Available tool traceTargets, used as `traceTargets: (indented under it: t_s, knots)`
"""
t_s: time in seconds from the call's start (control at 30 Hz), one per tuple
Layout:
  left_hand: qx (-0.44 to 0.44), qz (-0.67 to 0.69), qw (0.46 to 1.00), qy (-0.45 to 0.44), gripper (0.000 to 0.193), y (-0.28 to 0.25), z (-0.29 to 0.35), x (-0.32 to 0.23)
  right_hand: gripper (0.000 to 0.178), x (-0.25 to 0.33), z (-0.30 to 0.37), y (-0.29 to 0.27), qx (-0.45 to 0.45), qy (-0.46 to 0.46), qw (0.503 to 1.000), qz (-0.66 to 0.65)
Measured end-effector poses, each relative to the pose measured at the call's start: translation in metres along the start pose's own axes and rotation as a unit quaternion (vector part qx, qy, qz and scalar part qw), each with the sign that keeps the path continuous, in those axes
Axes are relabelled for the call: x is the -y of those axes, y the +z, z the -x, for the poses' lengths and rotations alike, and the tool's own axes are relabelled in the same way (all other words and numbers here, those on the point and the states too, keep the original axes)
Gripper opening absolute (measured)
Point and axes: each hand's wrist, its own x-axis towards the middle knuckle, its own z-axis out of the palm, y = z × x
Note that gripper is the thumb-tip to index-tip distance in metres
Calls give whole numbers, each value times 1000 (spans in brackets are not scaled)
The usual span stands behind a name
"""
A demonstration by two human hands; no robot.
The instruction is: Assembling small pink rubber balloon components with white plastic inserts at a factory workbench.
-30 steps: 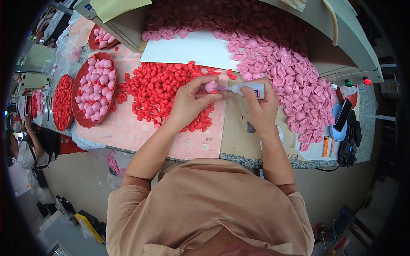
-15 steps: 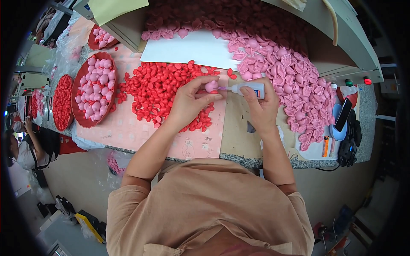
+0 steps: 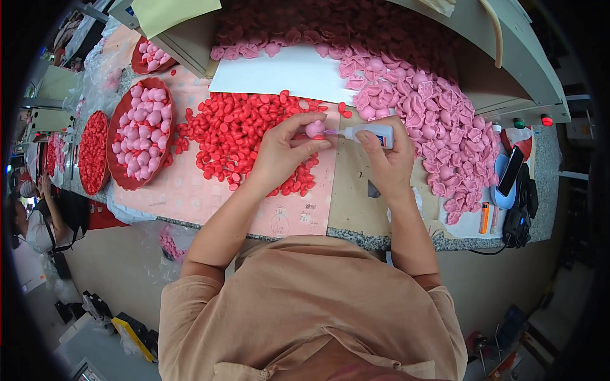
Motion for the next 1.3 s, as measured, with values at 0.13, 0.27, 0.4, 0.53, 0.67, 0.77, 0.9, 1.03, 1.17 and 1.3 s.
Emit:
traceTargets:
  t_s: [0.13,0.27,0.4,0.53,0.67,0.77,0.9,1.03,1.17,1.3]
  knots:
    - [-3,-6,1000,2,39,-1,0,1,18,1,-1,-1,3,37,999,-24]
    - [-6,-14,1000,0,39,-1,-1,4,20,-1,-4,-6,-22,94,988,-123]
    - [-7,-19,1000,4,39,-1,-1,3,22,-3,-4,-5,-15,92,988,-123]
    - [-2,-10,1000,1,38,-1,0,2,22,-4,-3,-4,-7,94,989,-114]
    - [2,2,1000,-2,38,0,0,-2,21,-5,-4,-3,-5,90,991,-100]
    - [3,4,1000,-3,38,0,0,-2,19,-4,-4,-1,-5,91,991,-101]
    - [2,-3,1000,-2,38,-1,0,-1,18,-4,-3,0,-5,98,989,-108]
    - [3,-5,1000,0,38,-1,-1,1,18,-4,-3,0,-5,100,990,-104]
    - [2,-1,1000,-6,38,-2,-1,3,21,-2,-6,-2,-20,109,986,-124]
    - [-7,-20,1000,3,39,-2,-2,6,25,-3,-10,-9,-43,157,979,-124]
